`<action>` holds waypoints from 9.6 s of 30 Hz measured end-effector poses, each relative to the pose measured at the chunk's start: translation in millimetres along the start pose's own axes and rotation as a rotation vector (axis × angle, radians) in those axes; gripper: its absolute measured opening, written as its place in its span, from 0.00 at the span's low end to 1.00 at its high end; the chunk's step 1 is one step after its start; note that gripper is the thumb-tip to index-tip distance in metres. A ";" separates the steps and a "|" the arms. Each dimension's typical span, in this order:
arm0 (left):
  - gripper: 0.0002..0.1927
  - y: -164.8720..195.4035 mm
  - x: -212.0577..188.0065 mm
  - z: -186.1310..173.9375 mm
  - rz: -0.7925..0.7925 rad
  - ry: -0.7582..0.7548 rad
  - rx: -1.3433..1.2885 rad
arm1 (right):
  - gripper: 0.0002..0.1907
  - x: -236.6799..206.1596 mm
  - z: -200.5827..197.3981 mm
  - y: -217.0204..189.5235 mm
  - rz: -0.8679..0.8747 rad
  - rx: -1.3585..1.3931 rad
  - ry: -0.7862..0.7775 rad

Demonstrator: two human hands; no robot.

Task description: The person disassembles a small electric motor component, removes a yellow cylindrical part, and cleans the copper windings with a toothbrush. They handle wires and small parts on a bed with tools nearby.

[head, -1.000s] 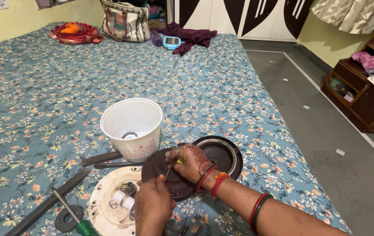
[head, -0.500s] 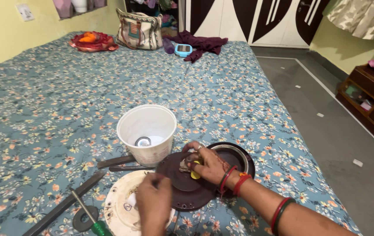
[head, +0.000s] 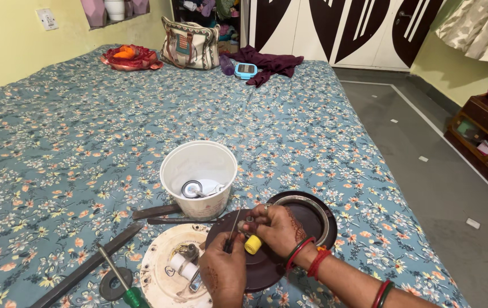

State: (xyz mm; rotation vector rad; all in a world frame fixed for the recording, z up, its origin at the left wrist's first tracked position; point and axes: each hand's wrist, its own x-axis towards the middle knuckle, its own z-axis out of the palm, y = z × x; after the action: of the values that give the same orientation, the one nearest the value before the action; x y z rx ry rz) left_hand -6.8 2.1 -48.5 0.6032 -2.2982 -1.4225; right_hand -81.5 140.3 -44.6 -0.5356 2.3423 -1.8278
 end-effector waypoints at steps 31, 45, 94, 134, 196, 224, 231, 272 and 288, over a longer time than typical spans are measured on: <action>0.14 11.2 -4.6 9.6 -0.243 -0.247 -0.027 | 0.10 -2.0 -42.5 13.7 -0.057 -0.215 -0.286; 0.21 18.2 -26.3 41.4 -0.066 -0.154 0.294 | 0.09 -6.4 -55.9 22.7 -0.029 -0.147 -0.324; 0.21 26.1 -16.0 24.0 -0.188 -0.239 0.304 | 0.12 -8.4 -53.2 27.6 0.042 -0.003 -0.357; 0.16 42.5 13.6 -48.4 0.000 -0.451 0.412 | 0.10 16.9 -32.7 49.4 0.047 -0.022 -0.123; 0.17 18.4 23.6 -35.2 -0.187 -0.522 0.170 | 0.08 16.8 -33.0 50.4 0.037 0.021 -0.113; 0.11 -0.1 23.8 -24.0 -0.006 -0.368 0.226 | 0.10 -8.2 -21.7 -15.2 -0.208 -0.549 -0.147; 0.10 -33.4 39.4 -3.5 -0.308 -0.478 -0.254 | 0.14 -9.0 -10.9 -22.4 -0.036 -0.706 -0.101; 0.21 -63.3 55.1 -0.8 -0.503 -0.597 -0.291 | 0.08 6.5 -31.6 -6.7 -0.071 -0.880 -0.240; 0.10 -39.0 50.9 -26.2 -0.106 -0.497 0.097 | 0.06 3.1 -30.2 -8.0 -0.080 -0.970 -0.256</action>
State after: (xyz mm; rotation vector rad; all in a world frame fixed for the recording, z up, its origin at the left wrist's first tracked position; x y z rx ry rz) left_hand -29.6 -60.2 -68.3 0.4383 -2.7641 -1.6686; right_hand -92.2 165.2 -28.7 -0.8793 2.8894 -0.4591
